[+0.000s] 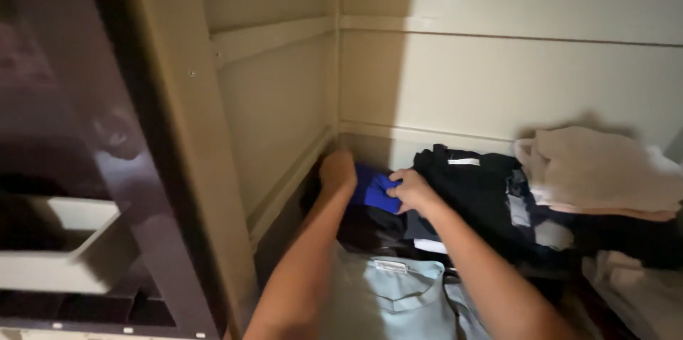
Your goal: Organize folded clothes in a wardrobe and hang a green garment.
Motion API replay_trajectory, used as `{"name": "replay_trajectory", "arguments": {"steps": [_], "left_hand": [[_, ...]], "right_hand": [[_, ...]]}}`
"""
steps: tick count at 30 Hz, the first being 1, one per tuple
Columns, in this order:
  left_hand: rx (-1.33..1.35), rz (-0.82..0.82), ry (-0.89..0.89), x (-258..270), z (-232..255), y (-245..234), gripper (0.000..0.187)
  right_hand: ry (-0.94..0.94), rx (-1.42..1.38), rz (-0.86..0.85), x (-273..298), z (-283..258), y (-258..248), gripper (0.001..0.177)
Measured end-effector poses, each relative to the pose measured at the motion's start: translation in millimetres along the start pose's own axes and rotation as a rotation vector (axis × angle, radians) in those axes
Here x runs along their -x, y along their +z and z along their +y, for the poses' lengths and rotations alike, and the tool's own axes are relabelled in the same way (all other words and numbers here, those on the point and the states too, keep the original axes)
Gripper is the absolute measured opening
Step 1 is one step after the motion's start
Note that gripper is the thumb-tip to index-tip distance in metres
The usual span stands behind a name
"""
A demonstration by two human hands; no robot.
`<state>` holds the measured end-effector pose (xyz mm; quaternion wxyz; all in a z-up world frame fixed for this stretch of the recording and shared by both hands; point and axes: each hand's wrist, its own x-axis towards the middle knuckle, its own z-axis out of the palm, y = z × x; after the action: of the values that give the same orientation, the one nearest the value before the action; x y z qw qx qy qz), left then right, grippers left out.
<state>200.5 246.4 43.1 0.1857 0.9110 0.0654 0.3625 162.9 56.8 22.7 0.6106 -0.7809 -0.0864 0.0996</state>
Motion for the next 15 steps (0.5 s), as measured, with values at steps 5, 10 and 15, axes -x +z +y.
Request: {"name": "replay_trajectory", "arguments": {"steps": [5, 10, 15], "left_hand": [[-0.210, -0.038, 0.146, 33, -3, -13, 0.032], [-0.194, -0.271, 0.463, 65, -48, 18, 0.033], [-0.059, 0.029, 0.337, 67, -68, 56, 0.040]], "right_hand": [[-0.387, 0.848, 0.214, -34, -5, 28, 0.028], [-0.868, 1.002, 0.302, -72, 91, 67, 0.021], [-0.654, 0.801, 0.424, 0, 37, 66, 0.038]]}}
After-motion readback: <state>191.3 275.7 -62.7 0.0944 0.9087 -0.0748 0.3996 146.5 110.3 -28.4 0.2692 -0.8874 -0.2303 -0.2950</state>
